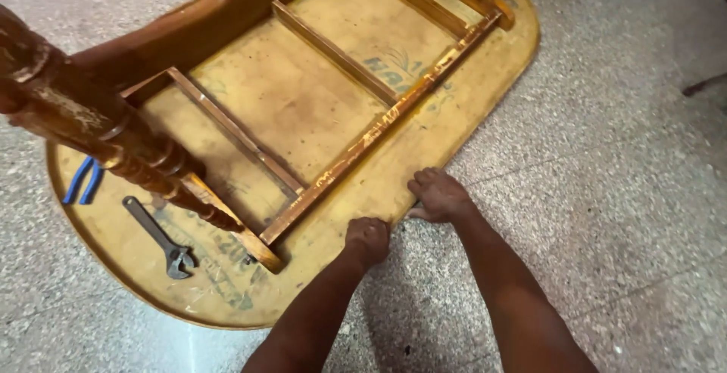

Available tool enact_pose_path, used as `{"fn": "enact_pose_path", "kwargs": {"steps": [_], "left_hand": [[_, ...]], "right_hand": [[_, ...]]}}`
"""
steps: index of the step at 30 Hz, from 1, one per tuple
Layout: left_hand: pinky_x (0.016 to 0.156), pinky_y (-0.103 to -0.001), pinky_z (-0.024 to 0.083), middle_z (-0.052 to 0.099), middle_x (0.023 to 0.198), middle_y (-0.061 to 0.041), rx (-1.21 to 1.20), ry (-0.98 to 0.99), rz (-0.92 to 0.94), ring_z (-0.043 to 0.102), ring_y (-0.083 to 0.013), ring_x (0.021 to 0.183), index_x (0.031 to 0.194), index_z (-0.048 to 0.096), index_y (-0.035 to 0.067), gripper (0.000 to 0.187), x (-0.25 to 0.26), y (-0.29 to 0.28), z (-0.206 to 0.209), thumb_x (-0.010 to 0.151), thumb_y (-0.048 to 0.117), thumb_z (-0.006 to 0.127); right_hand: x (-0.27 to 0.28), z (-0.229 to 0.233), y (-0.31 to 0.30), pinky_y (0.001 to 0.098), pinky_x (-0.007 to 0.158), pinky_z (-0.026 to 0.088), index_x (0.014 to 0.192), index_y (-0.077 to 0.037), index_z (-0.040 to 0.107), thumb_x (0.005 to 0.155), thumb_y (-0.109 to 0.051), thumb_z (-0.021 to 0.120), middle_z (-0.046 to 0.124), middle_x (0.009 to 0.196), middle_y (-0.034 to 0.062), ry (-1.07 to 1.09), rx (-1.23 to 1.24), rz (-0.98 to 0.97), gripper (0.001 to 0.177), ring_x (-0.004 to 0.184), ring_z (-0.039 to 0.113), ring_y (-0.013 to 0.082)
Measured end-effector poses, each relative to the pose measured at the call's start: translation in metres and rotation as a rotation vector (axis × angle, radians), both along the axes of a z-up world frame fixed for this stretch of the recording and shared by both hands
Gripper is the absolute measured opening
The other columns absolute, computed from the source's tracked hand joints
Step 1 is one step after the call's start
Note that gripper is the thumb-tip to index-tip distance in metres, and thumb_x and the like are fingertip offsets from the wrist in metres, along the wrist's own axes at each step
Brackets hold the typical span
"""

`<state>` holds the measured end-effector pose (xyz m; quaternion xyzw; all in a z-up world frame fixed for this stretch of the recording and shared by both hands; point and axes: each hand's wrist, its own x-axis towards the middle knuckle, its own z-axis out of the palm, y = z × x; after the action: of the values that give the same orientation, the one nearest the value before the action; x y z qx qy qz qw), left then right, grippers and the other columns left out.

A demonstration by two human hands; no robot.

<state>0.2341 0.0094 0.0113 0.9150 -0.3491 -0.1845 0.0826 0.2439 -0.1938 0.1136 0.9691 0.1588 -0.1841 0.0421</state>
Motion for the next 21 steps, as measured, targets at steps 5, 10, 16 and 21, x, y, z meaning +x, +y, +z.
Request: {"fn": "enact_pose_path", "kwargs": {"steps": [5,10,16,21], "left_hand": [[0.09,-0.049,0.053,0.074,0.11,-0.014,-0.031,0.07,0.064,0.07,-0.0337,0.105,0.104,0.074,0.014,0.029,-0.003,0.005,0.004,0.094,0.024,0.049],[0.089,-0.048,0.053,0.073,0.109,-0.016,-0.02,0.039,-0.003,0.07,-0.0341,0.103,0.104,0.073,0.012,0.028,-0.004,0.015,0.001,0.091,0.025,0.052],[0.086,-0.048,0.055,0.074,0.099,-0.018,-0.091,0.043,-0.079,0.072,-0.0364,0.093,0.097,0.075,0.011,0.025,-0.016,0.055,0.012,0.091,0.023,0.054],[0.076,-0.05,0.056,0.075,0.085,-0.015,-0.252,-0.156,-0.219,0.072,-0.0361,0.078,0.088,0.072,0.009,0.019,-0.038,0.112,0.0,0.088,0.022,0.057]], "right_hand": [[0.004,-0.001,0.008,0.0461,0.119,0.028,0.137,-0.01,0.049,0.087,-0.065,0.065,0.051,0.14,0.0172,0.061,-0.084,0.012,0.075,0.137,0.043,0.0338],[0.0,0.005,0.017,0.0477,0.122,0.026,0.138,-0.011,0.049,0.089,-0.065,0.063,0.049,0.142,0.0176,0.104,-0.097,-0.009,0.074,0.139,0.042,0.0344],[-0.023,0.018,0.056,0.0489,0.121,0.024,0.14,-0.009,0.047,0.094,-0.061,0.059,0.045,0.146,0.0188,0.175,-0.129,-0.054,0.07,0.14,0.039,0.0349],[-0.051,0.024,0.099,0.0501,0.119,0.028,0.14,-0.007,0.047,0.098,-0.06,0.055,0.048,0.142,0.0201,0.201,-0.133,-0.061,0.068,0.136,0.043,0.034]]}}
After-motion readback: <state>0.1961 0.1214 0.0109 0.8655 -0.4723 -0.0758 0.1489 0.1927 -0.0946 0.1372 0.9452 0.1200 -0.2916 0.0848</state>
